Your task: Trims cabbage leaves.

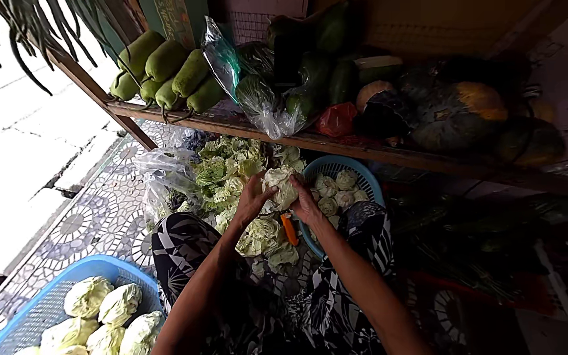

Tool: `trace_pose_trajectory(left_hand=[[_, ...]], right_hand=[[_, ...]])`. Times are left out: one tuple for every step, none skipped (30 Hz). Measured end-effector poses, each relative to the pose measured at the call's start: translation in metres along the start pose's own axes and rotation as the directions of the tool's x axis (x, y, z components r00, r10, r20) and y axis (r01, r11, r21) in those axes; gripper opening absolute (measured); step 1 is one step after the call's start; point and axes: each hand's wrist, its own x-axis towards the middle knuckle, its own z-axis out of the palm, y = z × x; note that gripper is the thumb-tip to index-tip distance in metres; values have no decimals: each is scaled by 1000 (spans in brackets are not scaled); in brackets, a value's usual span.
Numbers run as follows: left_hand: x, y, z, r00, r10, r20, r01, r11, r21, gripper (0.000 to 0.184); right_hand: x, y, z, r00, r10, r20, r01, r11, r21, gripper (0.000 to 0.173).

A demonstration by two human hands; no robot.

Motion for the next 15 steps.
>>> trace_pose_trajectory(left_hand=[[0, 0, 0, 1000, 9, -21, -8, 1000, 8, 63], [0, -1, 0, 999, 17, -40, -16, 999, 35, 61], [-1, -1, 0, 998, 29, -51, -25, 997, 78, 61], [-1, -3, 0, 997, 50, -56, -43, 991, 124, 60], [0, -3, 0, 996, 73, -58, -63, 984, 167, 59], [0, -2, 1, 994, 89, -56, -76, 976, 206, 58], [-1, -1, 1, 994, 97, -54, -81, 967, 241, 56], [-1, -1, 1, 994, 100, -49, -83, 958, 274, 55], [-1, -1, 2, 993, 107, -42, -90, 949, 301, 53], [-1, -1, 2, 993, 115, -34, -98, 941, 323, 51], [-1, -2, 1, 993, 116, -24, -101, 934, 344, 49], [-1, -2, 1, 993, 116, -10, -104, 923, 372, 48], [-1, -2, 1, 993, 119, 10, -113, 906, 408, 47], [-2, -2, 2, 992, 123, 34, -125, 882, 455, 47], [-3, -2, 3, 991, 125, 54, -135, 853, 505, 48]], right_hand=[[0, -1, 1, 1000, 2, -3, -2, 1000, -5, 53], [-1, -2, 2, 1000, 5, -3, -5, 1000, -17, 54], [-1, -3, 2, 1000, 8, -1, -8, 999, -32, 55], [-1, -2, 3, 1000, 6, -3, -6, 999, -46, 58], [-1, -2, 3, 1000, 1, -9, -2, 998, -65, 62], [-1, 0, 3, 1000, -9, -26, 7, 997, -79, 68], [-1, 1, 3, 999, -22, -49, 18, 996, -91, 74], [0, 2, 3, 997, -31, -67, 24, 994, -105, 81], [1, 3, 3, 997, -35, -73, 26, 991, -129, 87], [2, 3, 3, 997, -35, -68, 24, 987, -156, 92], [2, 3, 3, 997, -37, -63, 25, 984, -177, 96], [2, 3, 3, 997, -45, -62, 32, 980, -195, 97], [1, 3, 3, 996, -60, -60, 46, 975, -217, 96], [0, 2, 3, 996, -76, -55, 60, 967, -249, 95], [-1, 1, 2, 995, -92, -46, 75, 955, -288, 96]])
